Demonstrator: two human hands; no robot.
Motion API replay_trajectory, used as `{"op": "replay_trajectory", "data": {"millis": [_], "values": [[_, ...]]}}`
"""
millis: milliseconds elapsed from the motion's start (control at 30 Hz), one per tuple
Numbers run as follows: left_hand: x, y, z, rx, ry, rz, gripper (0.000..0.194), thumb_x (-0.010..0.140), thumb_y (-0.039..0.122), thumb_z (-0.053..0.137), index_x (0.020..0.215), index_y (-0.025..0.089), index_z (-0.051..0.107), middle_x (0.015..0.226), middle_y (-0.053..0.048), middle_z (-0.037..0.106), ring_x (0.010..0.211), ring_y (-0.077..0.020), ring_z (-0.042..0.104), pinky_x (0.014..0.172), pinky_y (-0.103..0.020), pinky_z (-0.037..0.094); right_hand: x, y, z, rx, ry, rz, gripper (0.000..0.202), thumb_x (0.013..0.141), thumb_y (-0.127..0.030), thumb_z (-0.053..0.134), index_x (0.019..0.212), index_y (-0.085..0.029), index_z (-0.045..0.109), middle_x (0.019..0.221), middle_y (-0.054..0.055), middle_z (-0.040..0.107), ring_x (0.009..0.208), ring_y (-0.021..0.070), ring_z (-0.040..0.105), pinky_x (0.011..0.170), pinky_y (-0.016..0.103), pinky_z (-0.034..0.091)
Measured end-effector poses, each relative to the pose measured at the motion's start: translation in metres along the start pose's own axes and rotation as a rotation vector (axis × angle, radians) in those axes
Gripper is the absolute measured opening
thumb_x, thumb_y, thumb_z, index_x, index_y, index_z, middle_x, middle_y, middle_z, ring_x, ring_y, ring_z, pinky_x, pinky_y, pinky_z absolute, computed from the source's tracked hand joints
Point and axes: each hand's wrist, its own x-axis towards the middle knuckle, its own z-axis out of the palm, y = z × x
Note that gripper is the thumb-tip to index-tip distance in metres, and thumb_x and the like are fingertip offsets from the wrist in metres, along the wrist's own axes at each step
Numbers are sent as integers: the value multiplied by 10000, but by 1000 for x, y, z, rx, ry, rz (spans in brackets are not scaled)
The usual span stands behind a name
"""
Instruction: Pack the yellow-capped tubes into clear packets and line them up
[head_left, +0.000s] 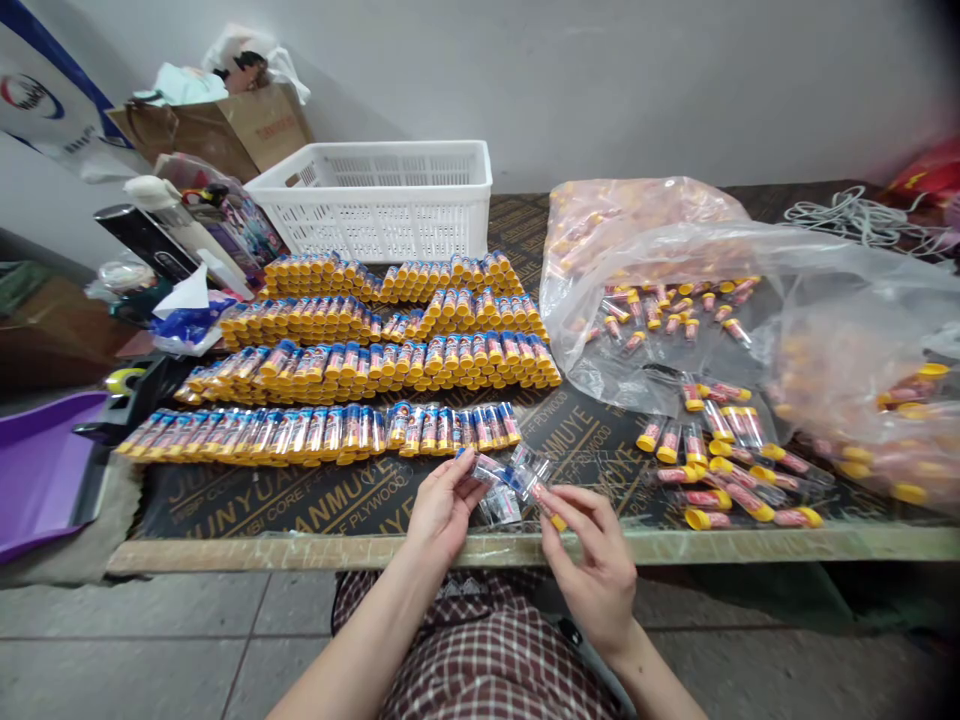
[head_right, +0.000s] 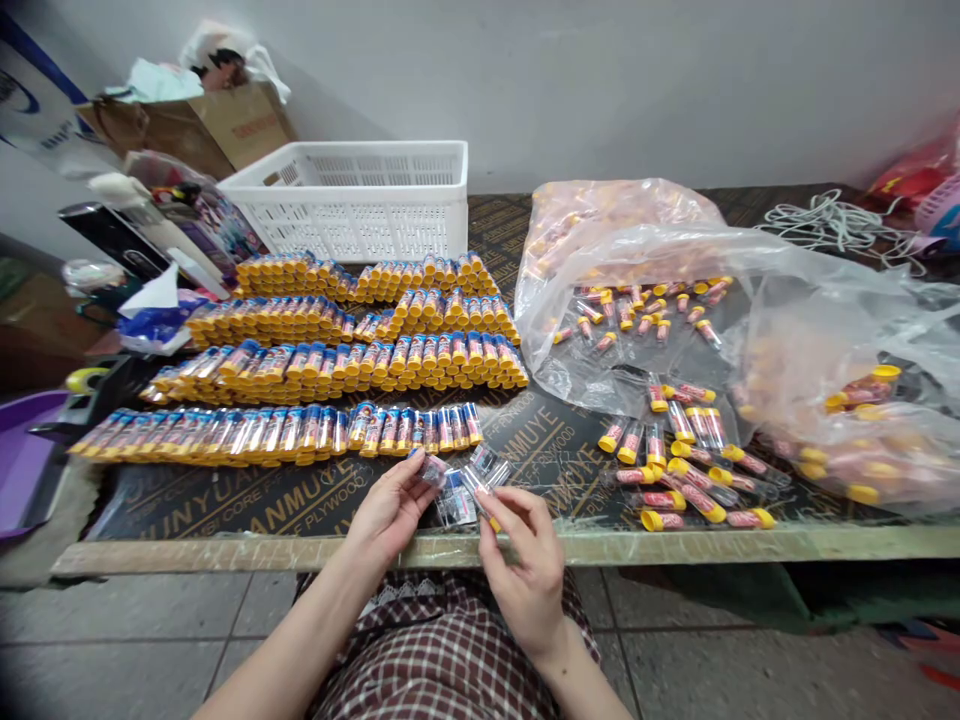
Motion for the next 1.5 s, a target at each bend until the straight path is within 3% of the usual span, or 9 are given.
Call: {"op": "replay_trajectory", "data": {"millis": [300,467,633,933,1167,1300,1400,1500], "values": [[-4,-1,2,0,11,28,101,696,143,724,667,117,631,665,-34,688,591,-110,631,616,-238,529,-4,-2,8,-66,-51,-134,588,802,-5,537,1292,-329,510,1091,80,556,992,201,578,808,355,545],[-4,-3,0,37,-3,135,235,569,230,820,638,119,625,661,-25,685,584,-100,613,578,-208,498,-8,2,7,-78,-125,-224,635,783,19,542,1326,-305,478,1104,89,558,1008,206,577,825,355,539],[-4,-4,-1,58,18,190,322,473,284,856,626,124,622,647,-9,668,583,-90,592,570,-198,474,-7,2,6,-131,-53,-218,651,777,19,552,1332,-312,471,1108,92,564,1012,214,580,826,367,540],[-6,-7,0,113,42,273,314,479,309,844,612,123,630,641,-6,658,596,-94,586,573,-196,457,-11,6,9,-75,-203,-268,659,788,18,509,1357,-306,439,1117,103,579,1044,222,581,846,376,540],[-13,-6,1,192,-161,183,279,539,261,826,712,137,646,661,10,655,581,-90,589,581,-210,482,-3,4,5,89,-311,-114,543,843,-36,415,1306,-308,492,1173,89,509,1036,186,574,854,342,532],[-19,-4,1,304,-270,79,343,518,236,840,795,123,672,716,-27,687,609,-103,615,606,-213,488,3,10,3,40,-267,-98,591,784,-74,514,1324,-305,452,1106,79,487,1036,201,556,881,367,517],[-23,-5,1,403,-332,5,327,522,260,839,754,99,675,698,-45,681,596,-102,606,596,-211,480,8,14,2,45,-286,-82,736,708,-97,559,1385,-283,336,1336,111,370,1238,276,420,984,465,441],[-25,-8,1,448,-349,-21,320,527,296,837,708,106,653,639,-22,654,557,-87,576,563,-200,456,14,17,2,154,-381,-55,835,643,-76,533,1410,-269,263,1478,100,235,1321,302,337,1032,500,390]]}}
